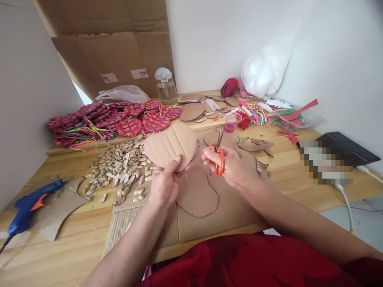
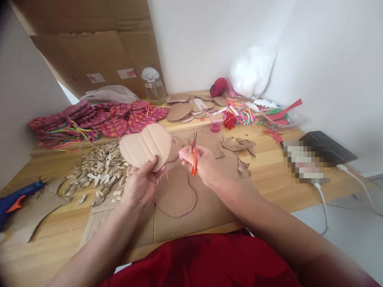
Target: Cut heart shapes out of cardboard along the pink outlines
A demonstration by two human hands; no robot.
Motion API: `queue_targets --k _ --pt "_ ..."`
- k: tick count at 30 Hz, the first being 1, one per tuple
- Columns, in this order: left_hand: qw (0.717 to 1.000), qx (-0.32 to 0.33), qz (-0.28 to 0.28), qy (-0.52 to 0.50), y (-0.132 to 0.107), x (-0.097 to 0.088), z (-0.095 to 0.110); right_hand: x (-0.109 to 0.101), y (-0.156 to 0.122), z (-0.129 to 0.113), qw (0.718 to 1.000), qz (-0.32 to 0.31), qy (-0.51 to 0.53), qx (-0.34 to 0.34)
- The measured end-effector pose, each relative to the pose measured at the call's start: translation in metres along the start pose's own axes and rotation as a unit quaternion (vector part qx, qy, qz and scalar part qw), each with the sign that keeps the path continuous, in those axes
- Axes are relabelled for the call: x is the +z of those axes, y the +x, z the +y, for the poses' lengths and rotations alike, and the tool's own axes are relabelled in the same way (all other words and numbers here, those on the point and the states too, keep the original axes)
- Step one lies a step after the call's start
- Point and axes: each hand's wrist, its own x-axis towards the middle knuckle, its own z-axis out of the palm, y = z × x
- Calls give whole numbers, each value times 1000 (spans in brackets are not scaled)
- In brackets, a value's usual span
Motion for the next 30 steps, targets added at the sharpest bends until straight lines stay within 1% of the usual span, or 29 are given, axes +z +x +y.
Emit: queue_targets --k 3,6,9,12,15,17,20,22,24,26,28,30 --pt "998 -46 -39 17 -10 1 -11 0 -1 9 1000 -16 6 -17" --pt "996 -65 -50 41 -13 -2 -10 -5 -2 18 999 -18 -2 -43" --pt "995 -63 -25 71 -8 -5 -3 -12 -2 19 999 -45 -3 -27" --pt "990 -54 -5 130 -4 -5 3 -17 1 18 997 -73 -8 -1" --pt "989 -28 -9 145 -5 -3 3 -21 3 17 997 -56 -42 -18" --pt "991 -14 -4 137 -5 -3 2 -23 3 16 994 -36 -95 -27" --pt "992 1 11 127 -4 -4 0 -25 0 13 978 -33 -207 -23" --pt "993 8 16 119 -2 -5 0 -26 -3 10 953 -48 -296 -46" --pt "994 11 18 111 -2 -6 -1 -27 -7 8 925 -57 -366 -87" --pt "994 16 19 102 -2 -5 -1 -27 -10 5 909 -57 -394 -118" --pt "995 18 15 99 -3 -4 0 -27 -12 3 905 -53 -400 -134" --pt "994 22 13 103 -5 -2 0 -26 -13 1 904 -52 -403 -135"
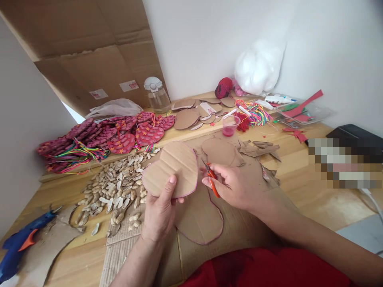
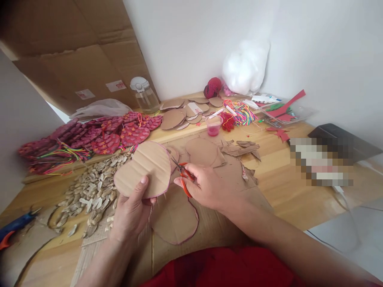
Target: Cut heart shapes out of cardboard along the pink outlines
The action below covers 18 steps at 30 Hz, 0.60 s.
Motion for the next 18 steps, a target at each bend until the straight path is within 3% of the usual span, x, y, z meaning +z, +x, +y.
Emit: queue_targets --k 4,9,18 --pt "1000 12 -6 7 -4 1 0 3 2 -2 999 1 36 17" --pt "1000 10 -11 13 -5 0 -3 10 2 0 971 -77 218 58" --pt "1000 19 0 10 -6 2 0 13 -4 8 988 -40 130 75"
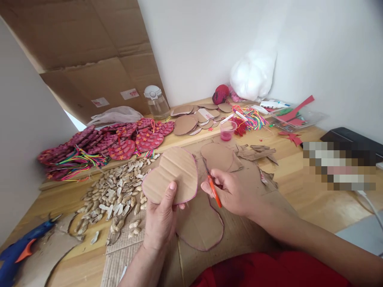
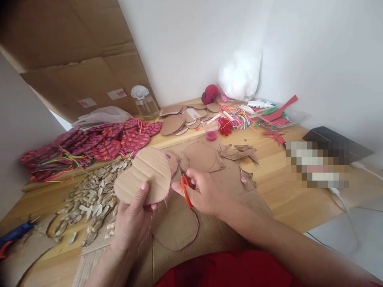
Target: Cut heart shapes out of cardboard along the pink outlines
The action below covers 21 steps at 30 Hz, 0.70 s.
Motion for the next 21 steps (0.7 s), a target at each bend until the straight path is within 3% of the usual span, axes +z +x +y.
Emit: queue_targets --k 11,21 --pt "999 -16 6 38 -2 0 -3 -1 -2 -7 996 -31 -1 -78" --pt "997 -40 -1 62 -10 3 -3 -4 1 -6 991 -41 114 -55"
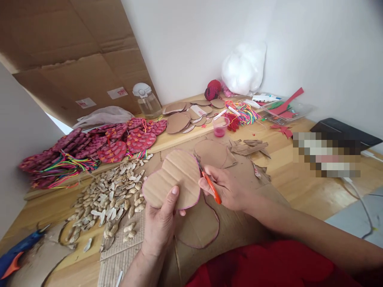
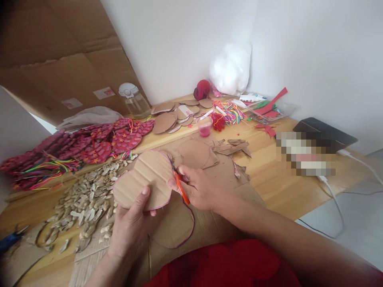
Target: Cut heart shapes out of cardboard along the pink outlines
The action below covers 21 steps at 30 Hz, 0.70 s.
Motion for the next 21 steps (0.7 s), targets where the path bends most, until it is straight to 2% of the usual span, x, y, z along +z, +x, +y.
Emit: queue_targets --k 12,21 --pt "1000 19 -18 0 3 -5 1 -2 0 1 1000 -3 9 19" --pt "1000 9 17 3 1 1 5 1 -1 5 999 15 10 37"
